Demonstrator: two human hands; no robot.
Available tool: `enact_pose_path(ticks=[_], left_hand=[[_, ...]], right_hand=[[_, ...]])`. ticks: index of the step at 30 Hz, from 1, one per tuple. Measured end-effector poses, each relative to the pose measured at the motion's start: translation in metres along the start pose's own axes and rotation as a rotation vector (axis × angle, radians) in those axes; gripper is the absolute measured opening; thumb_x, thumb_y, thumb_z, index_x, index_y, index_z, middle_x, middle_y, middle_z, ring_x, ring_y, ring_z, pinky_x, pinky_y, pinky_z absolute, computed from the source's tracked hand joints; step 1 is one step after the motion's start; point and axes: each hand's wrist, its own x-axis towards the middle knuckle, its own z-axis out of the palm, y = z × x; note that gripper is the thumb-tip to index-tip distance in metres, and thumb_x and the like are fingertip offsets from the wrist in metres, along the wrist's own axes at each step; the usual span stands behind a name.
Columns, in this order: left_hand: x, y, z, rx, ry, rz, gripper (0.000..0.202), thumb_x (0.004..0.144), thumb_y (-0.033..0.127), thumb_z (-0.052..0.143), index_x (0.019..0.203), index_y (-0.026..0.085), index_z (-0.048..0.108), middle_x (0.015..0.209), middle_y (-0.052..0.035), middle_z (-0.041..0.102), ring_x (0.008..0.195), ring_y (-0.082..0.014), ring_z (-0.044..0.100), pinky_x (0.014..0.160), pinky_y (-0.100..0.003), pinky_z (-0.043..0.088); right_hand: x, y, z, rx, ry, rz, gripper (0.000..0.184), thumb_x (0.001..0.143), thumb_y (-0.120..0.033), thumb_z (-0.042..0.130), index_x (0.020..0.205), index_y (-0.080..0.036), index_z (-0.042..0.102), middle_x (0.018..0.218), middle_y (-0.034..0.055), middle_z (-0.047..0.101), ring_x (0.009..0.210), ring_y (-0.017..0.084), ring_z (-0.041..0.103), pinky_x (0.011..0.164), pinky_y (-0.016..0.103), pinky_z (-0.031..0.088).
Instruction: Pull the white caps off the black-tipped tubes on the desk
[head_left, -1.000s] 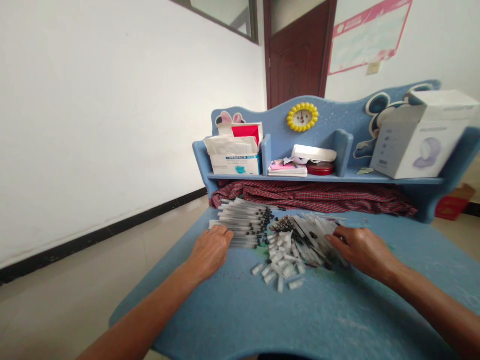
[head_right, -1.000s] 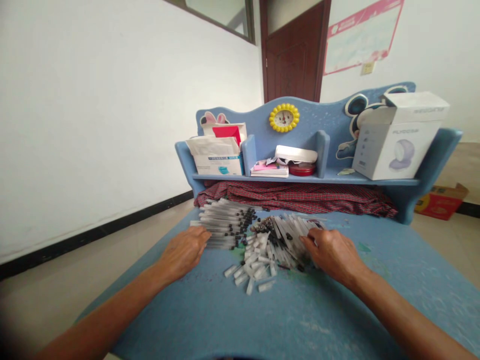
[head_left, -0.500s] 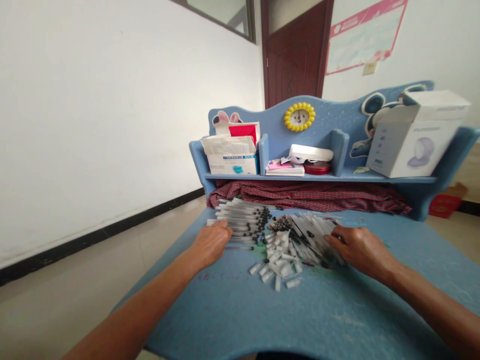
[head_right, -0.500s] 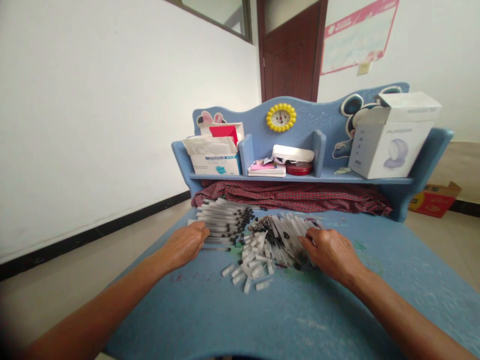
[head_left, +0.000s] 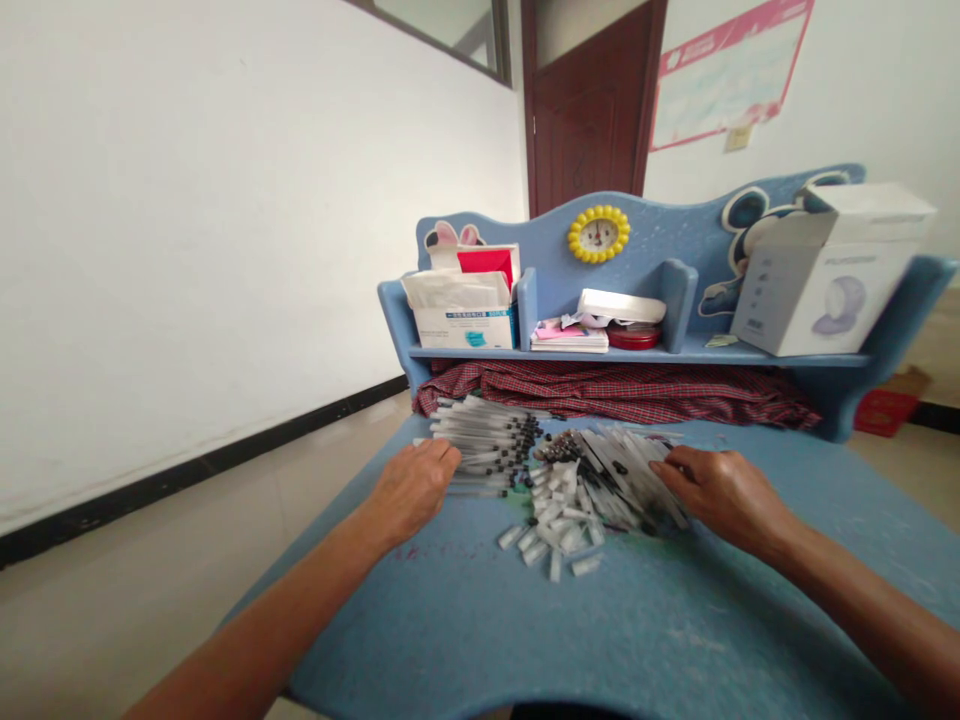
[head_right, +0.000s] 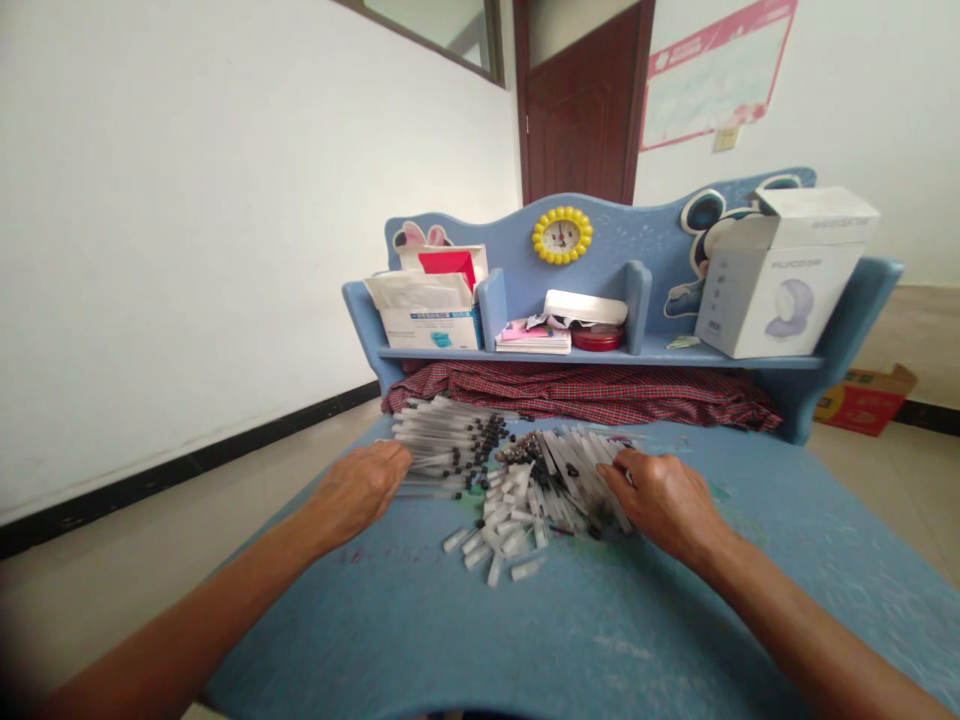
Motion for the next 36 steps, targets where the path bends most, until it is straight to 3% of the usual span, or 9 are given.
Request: enact_pose_path(ticks=[4,7,9,12,15,21,26,36], left_hand=[[0.003,0.017,-0.018,-0.052,0.159,0.057,0.018,0.089,0.013,0.039,0.087,0.014,0.057,0.086,-0.0078,0.056,0.083,-0.0208,0.052,0.075,-0.032,0.043],[0.014,0.044,-0.036,-0.145,0.263,0.182,0.017,0.09,0.016,0.038,0.092,0.015,0.055,0.088,-0.0071,0.055,0.084,-0.0201,0.05,0.076,-0.031,0.042],[0.024,0.066,-0.046,-0.199,0.312,0.283,0.015,0.091,0.017,0.039,0.092,0.016,0.054,0.088,-0.0065,0.054,0.083,-0.02,0.049,0.073,-0.032,0.042],[0.042,0.092,-0.054,-0.256,0.378,0.375,0.015,0.091,0.018,0.038,0.087,0.016,0.052,0.084,-0.0058,0.053,0.079,-0.0199,0.047,0.068,-0.032,0.041],[0.053,0.106,-0.051,-0.287,0.419,0.405,0.017,0.091,0.016,0.037,0.082,0.016,0.05,0.081,-0.0055,0.052,0.076,-0.0195,0.047,0.067,-0.032,0.041],[0.052,0.106,-0.039,-0.296,0.423,0.4,0.016,0.09,0.017,0.037,0.082,0.016,0.051,0.081,-0.0059,0.053,0.077,-0.0195,0.049,0.069,-0.032,0.044],[0.05,0.102,-0.032,-0.44,0.406,0.346,0.02,0.094,0.022,0.034,0.088,0.015,0.052,0.079,-0.0041,0.056,0.074,-0.0159,0.054,0.068,-0.026,0.046],[0.045,0.095,-0.022,-0.515,0.441,0.341,0.031,0.097,0.029,0.031,0.083,0.016,0.056,0.072,-0.0031,0.057,0.068,-0.0149,0.055,0.062,-0.025,0.044]], right_hand=[[-0.004,-0.008,-0.005,0.135,0.063,-0.032,0.037,0.088,-0.046,0.038,0.075,-0.02,0.062,0.06,0.0039,0.063,0.056,0.018,0.059,0.055,0.027,0.034],[-0.011,-0.021,-0.013,0.353,0.015,-0.163,0.037,0.089,-0.047,0.038,0.08,-0.019,0.061,0.06,0.0013,0.06,0.053,0.014,0.054,0.054,0.025,0.036],[-0.016,-0.03,-0.019,0.482,-0.023,-0.237,0.039,0.09,-0.047,0.038,0.074,-0.019,0.059,0.059,0.0002,0.056,0.053,0.012,0.051,0.053,0.024,0.037],[-0.019,-0.036,-0.024,0.657,-0.013,-0.197,0.046,0.09,-0.049,0.039,0.058,-0.019,0.05,0.049,-0.0021,0.046,0.045,0.009,0.044,0.046,0.022,0.035],[-0.017,-0.033,-0.025,0.816,-0.022,-0.105,0.045,0.087,-0.052,0.043,0.058,-0.018,0.05,0.046,-0.0029,0.046,0.04,0.008,0.041,0.041,0.021,0.034],[-0.014,-0.026,-0.027,0.892,-0.083,-0.047,0.049,0.088,-0.053,0.042,0.055,-0.017,0.05,0.046,-0.0021,0.049,0.04,0.007,0.044,0.042,0.019,0.035],[-0.012,-0.025,-0.027,0.885,-0.147,0.0,0.051,0.086,-0.056,0.041,0.055,-0.017,0.051,0.045,-0.0021,0.05,0.038,0.007,0.044,0.04,0.019,0.034],[-0.008,-0.01,-0.023,0.926,-0.387,-0.075,0.05,0.086,-0.057,0.042,0.06,-0.016,0.054,0.05,-0.0006,0.056,0.039,0.006,0.047,0.04,0.018,0.036]])
